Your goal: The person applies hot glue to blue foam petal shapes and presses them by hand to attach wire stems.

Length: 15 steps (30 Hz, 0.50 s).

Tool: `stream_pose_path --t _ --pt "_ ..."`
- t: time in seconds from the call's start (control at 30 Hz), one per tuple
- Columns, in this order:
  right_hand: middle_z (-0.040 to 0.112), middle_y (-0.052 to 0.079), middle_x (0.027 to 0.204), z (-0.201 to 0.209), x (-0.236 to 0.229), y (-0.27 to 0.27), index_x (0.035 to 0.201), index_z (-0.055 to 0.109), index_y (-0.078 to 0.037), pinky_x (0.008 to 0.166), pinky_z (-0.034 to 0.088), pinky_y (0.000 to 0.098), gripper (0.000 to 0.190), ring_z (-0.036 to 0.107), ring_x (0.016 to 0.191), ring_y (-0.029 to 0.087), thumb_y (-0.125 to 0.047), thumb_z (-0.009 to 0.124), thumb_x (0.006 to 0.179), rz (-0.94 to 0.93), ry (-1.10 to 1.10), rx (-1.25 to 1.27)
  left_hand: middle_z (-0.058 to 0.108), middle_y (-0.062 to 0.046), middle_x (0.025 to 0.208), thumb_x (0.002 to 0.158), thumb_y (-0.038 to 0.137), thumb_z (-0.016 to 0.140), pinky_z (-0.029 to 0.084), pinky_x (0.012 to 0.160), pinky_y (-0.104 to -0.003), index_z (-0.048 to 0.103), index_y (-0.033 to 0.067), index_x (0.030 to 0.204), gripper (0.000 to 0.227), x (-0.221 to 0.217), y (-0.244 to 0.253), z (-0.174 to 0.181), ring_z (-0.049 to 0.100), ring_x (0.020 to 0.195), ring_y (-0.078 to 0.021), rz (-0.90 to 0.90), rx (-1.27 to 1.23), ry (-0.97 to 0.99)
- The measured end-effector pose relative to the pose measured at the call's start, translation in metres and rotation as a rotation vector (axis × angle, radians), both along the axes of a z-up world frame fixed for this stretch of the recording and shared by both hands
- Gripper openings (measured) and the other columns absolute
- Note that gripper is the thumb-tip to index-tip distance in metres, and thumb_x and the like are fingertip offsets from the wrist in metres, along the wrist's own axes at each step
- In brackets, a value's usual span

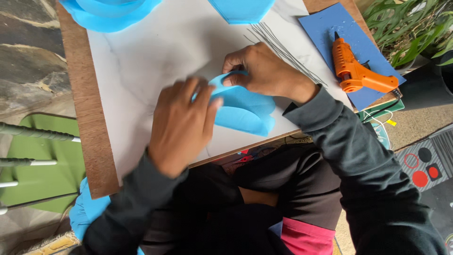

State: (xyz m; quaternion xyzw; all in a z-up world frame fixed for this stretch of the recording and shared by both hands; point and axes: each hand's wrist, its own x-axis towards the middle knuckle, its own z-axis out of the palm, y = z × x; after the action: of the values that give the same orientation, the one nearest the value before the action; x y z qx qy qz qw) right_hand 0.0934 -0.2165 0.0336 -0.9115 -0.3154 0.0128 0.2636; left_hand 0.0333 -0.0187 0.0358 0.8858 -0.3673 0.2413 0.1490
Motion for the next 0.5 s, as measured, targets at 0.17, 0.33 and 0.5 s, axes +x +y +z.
stream_pose_path --t 0.17,0.33,0.5 --pt "0.065 0.011 0.08 0.002 -0.017 0.004 0.086 0.063 -0.005 0.064 0.045 0.0386 0.014 0.062 0.075 0.029 -0.014 0.067 0.076 -0.06 -0.135 0.047 0.055 -0.008 0.072 0.074 0.012 0.066 0.043 0.06 -0.041 0.05 0.0078 0.09 0.024 0.059 -0.023 -0.029 0.056 0.069 -0.0302 -0.108 -0.07 0.244" --pt "0.054 0.016 0.097 0.011 -0.061 0.003 0.106 0.058 -0.004 0.072 0.047 0.0445 0.038 0.053 0.092 0.037 -0.015 0.071 0.073 -0.34 -0.355 0.081 0.057 -0.005 0.057 0.064 0.015 0.071 0.046 0.056 -0.042 0.055 0.01 0.075 0.02 0.083 -0.021 -0.026 0.062 0.06 -0.031 -0.131 -0.007 0.416" --pt "0.059 0.011 0.099 -0.009 -0.098 0.016 0.108 0.057 -0.002 0.073 0.043 0.0355 0.04 0.054 0.093 0.026 -0.03 0.064 0.08 -0.178 -0.476 0.038 0.041 -0.001 0.043 0.077 0.005 0.064 0.037 0.044 -0.028 0.049 0.0076 0.062 0.022 0.089 -0.017 -0.021 0.057 0.05 -0.0191 -0.276 -0.1 0.592"
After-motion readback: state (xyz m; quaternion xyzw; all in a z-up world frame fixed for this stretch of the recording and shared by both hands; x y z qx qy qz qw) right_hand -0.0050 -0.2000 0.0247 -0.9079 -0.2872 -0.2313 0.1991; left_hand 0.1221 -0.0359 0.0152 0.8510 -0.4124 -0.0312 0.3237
